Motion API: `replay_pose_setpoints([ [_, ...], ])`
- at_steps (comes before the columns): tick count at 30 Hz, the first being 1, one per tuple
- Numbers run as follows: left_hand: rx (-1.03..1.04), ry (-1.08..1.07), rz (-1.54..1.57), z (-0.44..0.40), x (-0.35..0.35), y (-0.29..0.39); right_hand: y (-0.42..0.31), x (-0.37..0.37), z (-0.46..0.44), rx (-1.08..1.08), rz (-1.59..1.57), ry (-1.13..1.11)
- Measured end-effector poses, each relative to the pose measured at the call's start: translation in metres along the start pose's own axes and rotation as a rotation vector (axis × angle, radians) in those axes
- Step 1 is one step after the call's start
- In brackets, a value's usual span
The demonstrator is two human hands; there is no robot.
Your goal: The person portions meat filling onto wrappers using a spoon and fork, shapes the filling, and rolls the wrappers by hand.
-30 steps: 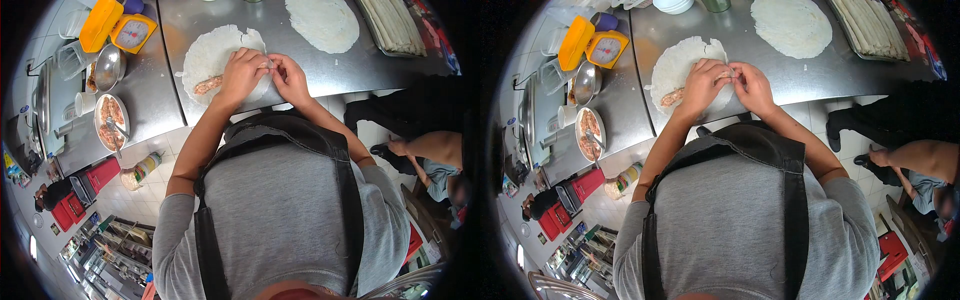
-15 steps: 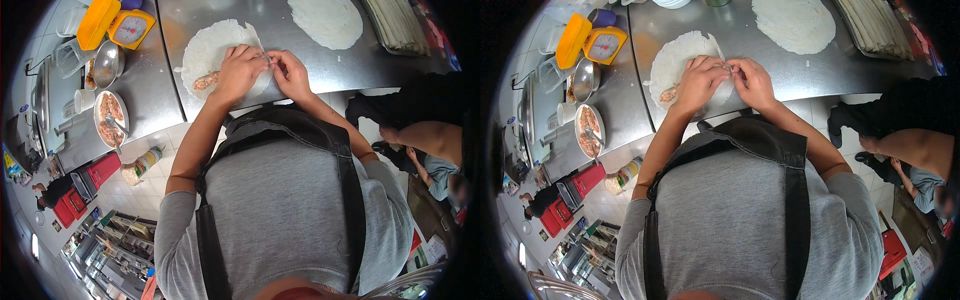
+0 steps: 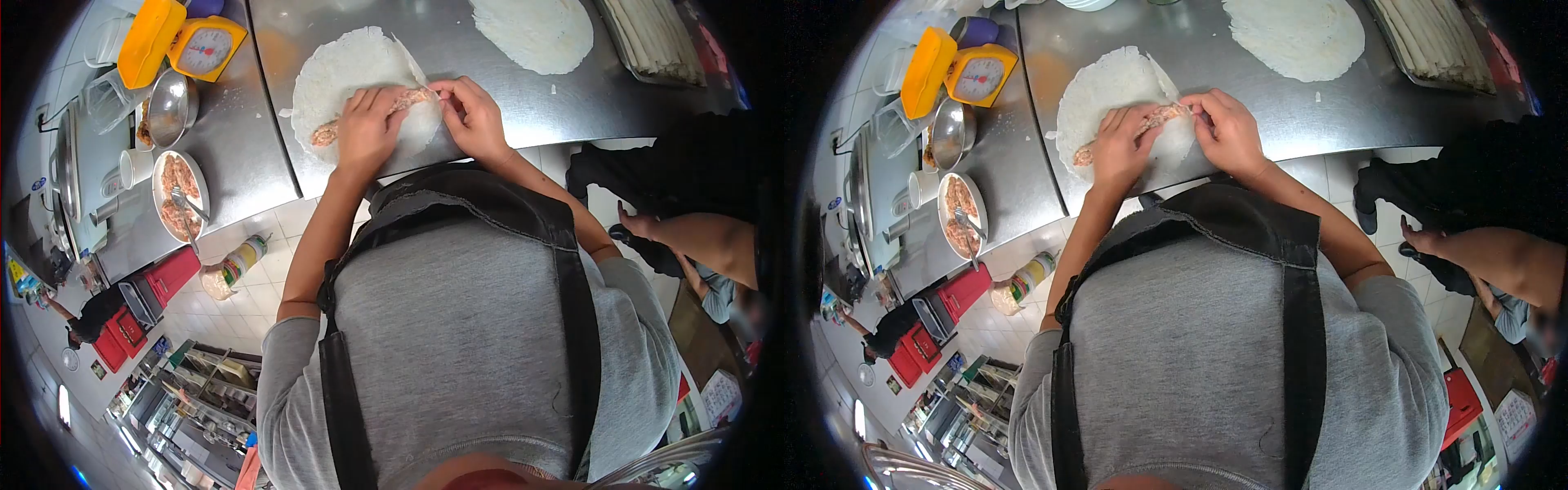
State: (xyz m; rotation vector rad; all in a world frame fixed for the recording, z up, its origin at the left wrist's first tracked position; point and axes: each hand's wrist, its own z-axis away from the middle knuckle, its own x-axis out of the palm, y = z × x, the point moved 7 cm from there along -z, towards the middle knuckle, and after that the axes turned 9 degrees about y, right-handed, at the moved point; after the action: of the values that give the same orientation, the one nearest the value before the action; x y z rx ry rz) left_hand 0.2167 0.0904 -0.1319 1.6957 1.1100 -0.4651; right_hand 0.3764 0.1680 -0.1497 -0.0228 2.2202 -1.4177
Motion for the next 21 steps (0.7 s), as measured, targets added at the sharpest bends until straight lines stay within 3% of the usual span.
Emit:
replay_pose_setpoints([
  [10,-0.025,-0.01,-0.157,0.03,-0.065,-0.049,0.001,0.003,0.001,-0.036,0.032,-0.003],
  [21,-0.081,-0.009,-0.006,0.043,-0.086,-0.072,0.001,0.002,0.001,0.034,-0.003,0.011],
])
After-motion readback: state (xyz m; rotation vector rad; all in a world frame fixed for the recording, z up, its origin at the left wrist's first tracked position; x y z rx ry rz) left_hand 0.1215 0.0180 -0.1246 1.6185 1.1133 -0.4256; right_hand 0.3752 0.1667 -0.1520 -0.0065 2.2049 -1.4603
